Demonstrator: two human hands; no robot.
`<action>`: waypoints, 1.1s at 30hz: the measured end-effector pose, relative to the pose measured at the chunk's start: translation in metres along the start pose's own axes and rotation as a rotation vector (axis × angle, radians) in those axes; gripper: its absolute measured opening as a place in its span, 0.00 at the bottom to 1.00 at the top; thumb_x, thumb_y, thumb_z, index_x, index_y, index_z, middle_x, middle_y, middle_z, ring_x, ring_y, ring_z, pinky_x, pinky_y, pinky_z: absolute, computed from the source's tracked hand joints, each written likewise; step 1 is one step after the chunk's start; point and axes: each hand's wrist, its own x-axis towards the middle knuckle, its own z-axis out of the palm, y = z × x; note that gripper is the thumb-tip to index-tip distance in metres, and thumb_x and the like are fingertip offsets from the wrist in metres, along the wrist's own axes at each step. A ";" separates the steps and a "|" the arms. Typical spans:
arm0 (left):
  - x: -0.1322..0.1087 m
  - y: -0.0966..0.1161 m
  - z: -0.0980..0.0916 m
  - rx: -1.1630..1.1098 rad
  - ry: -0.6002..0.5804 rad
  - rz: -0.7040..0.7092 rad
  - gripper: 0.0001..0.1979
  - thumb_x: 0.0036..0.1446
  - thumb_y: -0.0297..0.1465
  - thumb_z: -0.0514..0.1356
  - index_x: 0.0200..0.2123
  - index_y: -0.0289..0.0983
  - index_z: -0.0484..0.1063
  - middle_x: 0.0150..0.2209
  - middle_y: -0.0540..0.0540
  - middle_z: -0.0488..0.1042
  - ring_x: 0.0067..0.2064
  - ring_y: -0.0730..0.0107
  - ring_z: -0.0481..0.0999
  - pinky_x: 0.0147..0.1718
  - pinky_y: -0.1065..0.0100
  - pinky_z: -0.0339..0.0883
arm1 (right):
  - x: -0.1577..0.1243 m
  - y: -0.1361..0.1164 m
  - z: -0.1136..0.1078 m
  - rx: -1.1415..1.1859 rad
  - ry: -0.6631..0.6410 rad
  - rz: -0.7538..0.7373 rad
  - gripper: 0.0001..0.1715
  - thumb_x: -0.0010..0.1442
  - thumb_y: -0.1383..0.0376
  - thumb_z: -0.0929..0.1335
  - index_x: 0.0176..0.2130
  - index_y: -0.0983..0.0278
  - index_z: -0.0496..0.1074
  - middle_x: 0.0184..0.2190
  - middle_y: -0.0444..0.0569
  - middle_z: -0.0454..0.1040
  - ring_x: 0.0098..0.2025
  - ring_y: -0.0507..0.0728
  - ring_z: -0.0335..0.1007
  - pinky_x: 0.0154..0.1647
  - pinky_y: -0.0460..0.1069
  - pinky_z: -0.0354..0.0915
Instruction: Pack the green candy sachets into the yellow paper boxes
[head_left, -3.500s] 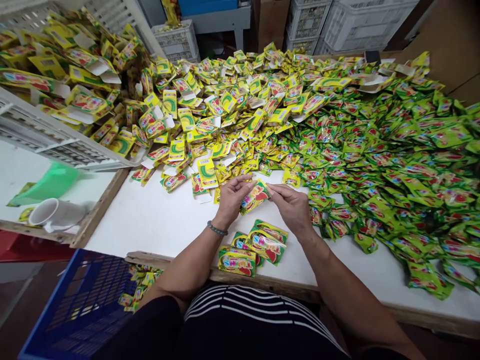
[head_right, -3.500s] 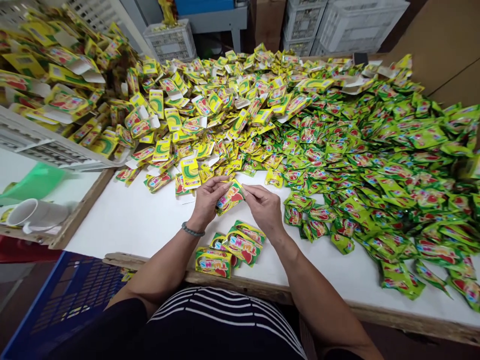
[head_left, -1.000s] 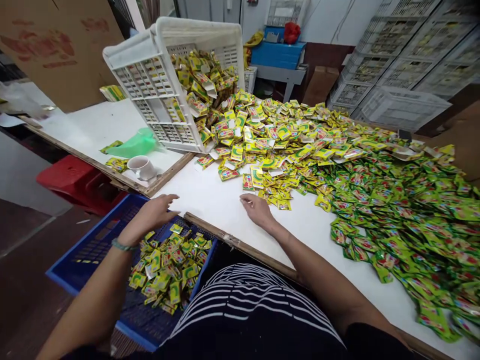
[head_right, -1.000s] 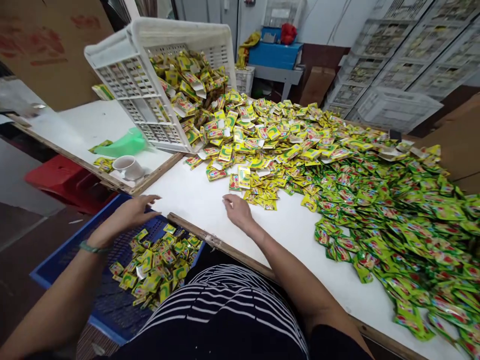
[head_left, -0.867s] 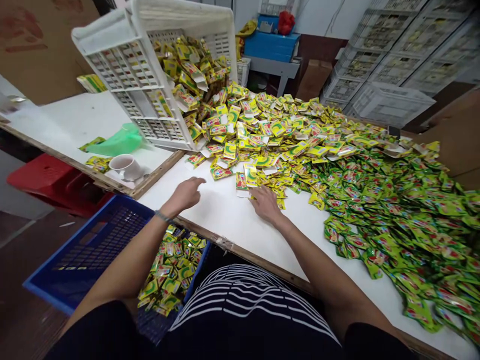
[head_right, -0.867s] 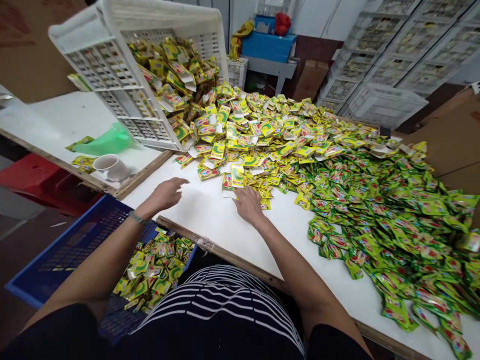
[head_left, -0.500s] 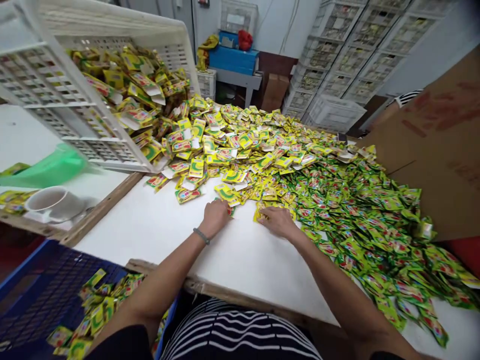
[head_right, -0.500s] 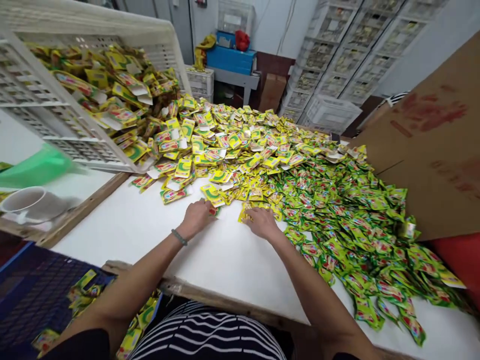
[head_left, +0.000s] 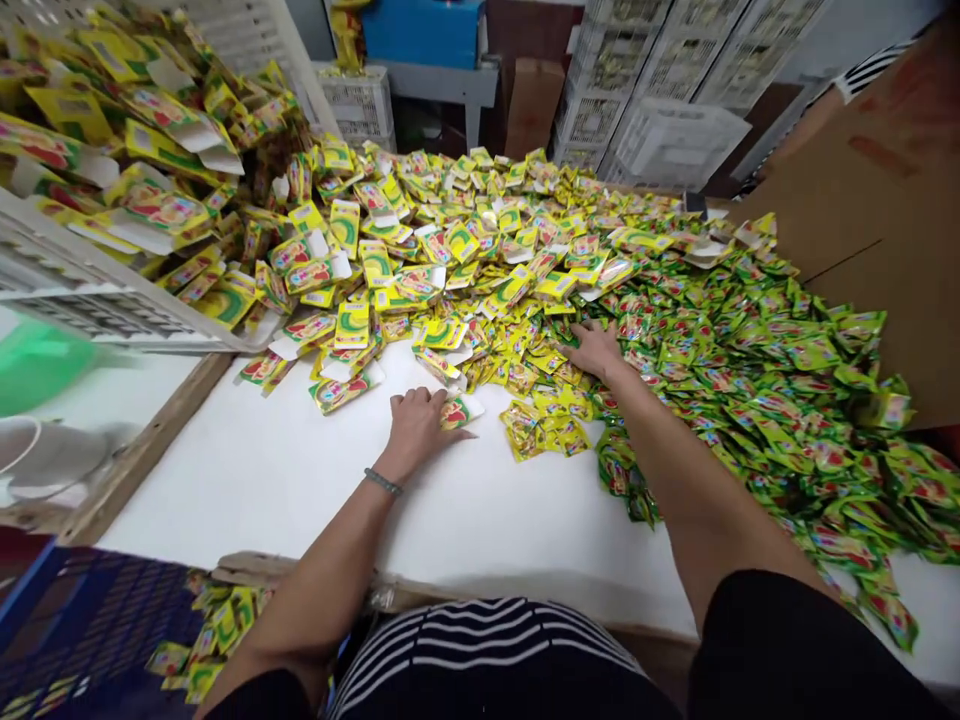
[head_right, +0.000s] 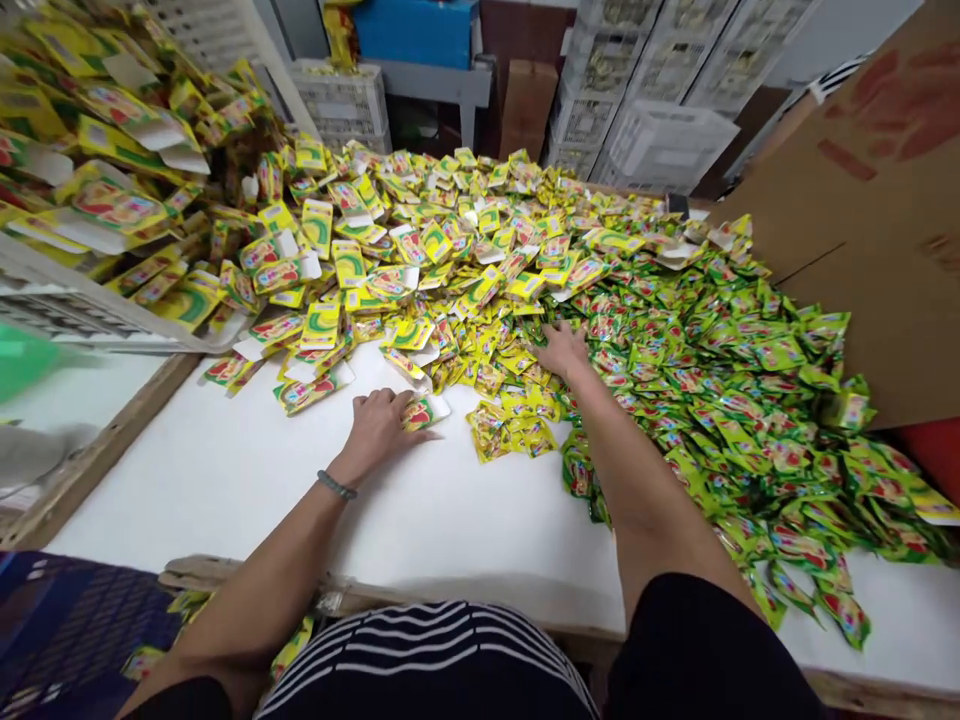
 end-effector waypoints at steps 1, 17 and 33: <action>-0.001 0.002 0.002 -0.032 -0.004 0.016 0.36 0.49 0.58 0.59 0.52 0.37 0.69 0.42 0.36 0.71 0.47 0.51 0.69 0.44 0.58 0.57 | -0.009 0.001 0.006 0.009 0.044 -0.054 0.35 0.55 0.45 0.67 0.53 0.64 0.72 0.56 0.64 0.67 0.54 0.72 0.62 0.54 0.64 0.57; -0.026 0.012 0.012 -0.405 0.012 -0.052 0.29 0.42 0.51 0.67 0.38 0.37 0.65 0.35 0.44 0.70 0.37 0.61 0.69 0.33 0.66 0.58 | -0.148 -0.015 -0.009 0.471 0.197 -0.068 0.20 0.55 0.57 0.65 0.41 0.67 0.76 0.34 0.53 0.74 0.34 0.58 0.69 0.40 0.54 0.66; -0.024 0.021 0.011 -1.583 -0.076 -0.163 0.27 0.34 0.43 0.73 0.35 0.35 0.67 0.20 0.54 0.69 0.21 0.76 0.67 0.22 0.74 0.56 | -0.190 -0.025 0.011 0.512 0.168 0.115 0.37 0.51 0.50 0.69 0.54 0.67 0.69 0.46 0.59 0.73 0.44 0.63 0.71 0.46 0.59 0.68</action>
